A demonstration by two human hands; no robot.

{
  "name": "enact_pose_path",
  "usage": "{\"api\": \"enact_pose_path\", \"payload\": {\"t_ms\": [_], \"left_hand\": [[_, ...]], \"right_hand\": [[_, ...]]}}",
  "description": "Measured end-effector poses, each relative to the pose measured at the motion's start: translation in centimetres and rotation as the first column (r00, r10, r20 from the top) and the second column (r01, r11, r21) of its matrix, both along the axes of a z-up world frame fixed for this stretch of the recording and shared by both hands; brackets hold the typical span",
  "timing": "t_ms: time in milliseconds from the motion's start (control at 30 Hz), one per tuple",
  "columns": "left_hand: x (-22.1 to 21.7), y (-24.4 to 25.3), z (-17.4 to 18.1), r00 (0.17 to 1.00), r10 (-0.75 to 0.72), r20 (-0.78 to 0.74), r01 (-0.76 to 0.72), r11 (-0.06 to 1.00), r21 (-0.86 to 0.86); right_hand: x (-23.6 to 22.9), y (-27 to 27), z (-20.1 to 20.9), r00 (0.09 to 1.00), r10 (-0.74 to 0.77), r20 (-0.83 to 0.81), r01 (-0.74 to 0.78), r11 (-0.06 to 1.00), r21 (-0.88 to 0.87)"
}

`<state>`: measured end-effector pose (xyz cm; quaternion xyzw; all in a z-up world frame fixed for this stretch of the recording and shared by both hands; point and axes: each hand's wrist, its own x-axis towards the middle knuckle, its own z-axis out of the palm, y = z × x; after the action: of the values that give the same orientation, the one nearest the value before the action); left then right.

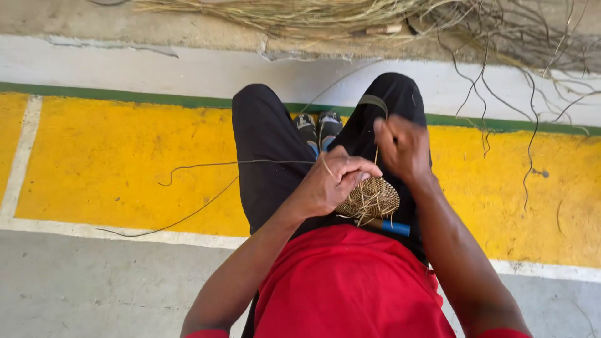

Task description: Weaving a circular base from flexible plant strips using hand tools while seated.

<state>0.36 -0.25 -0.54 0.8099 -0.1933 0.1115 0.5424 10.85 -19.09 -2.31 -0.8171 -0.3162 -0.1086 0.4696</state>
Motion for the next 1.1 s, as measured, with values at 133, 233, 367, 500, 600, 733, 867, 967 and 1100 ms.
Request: {"api": "enact_pose_path", "payload": {"t_ms": [133,233,367,500,600,733,867,967,1100], "left_hand": [[-0.5,-0.6,-1.0,0.995,0.002,-0.103,-0.002,1.0,-0.003],[0.8,0.1,-1.2,0.992,0.008,-0.129,-0.01,1.0,-0.017],[0.2,-0.3,0.1,0.991,-0.028,-0.129,0.036,0.998,0.06],[0.1,-0.1,0.0,0.998,-0.011,-0.065,0.018,0.994,0.111],[0.3,0.3,-0.2,0.986,-0.132,-0.104,0.109,0.973,-0.204],[0.5,0.7,-0.3,0.961,-0.068,-0.267,0.029,0.989,-0.146],[1.2,1.0,0.1,0.974,-0.01,-0.228,0.028,0.997,0.077],[1.4,1.1,-0.7,0.984,0.016,-0.175,-0.01,0.999,0.037],[1.5,0.9,-1.3,0.982,0.028,-0.186,-0.022,0.999,0.036]], "right_hand": [[7.2,2.4,-2.2,0.926,-0.199,0.321,0.207,0.978,0.008],[10.6,4.8,-2.3,0.902,-0.21,0.378,0.203,0.977,0.058],[14.9,4.3,-4.8,0.888,-0.216,0.405,0.206,0.976,0.068],[13.1,2.4,-0.5,0.87,-0.215,0.443,0.247,0.969,-0.015],[11.9,1.3,3.4,0.973,-0.003,0.231,0.0,1.0,0.015],[12.4,-4.9,8.0,0.963,0.137,-0.233,-0.024,0.902,0.431],[9.6,-9.4,8.6,0.952,0.23,-0.201,-0.076,0.816,0.574],[5.8,-10.0,8.9,0.925,0.338,-0.172,-0.171,0.776,0.607],[-2.4,-4.7,8.0,0.969,0.245,0.016,-0.239,0.927,0.29]]}}
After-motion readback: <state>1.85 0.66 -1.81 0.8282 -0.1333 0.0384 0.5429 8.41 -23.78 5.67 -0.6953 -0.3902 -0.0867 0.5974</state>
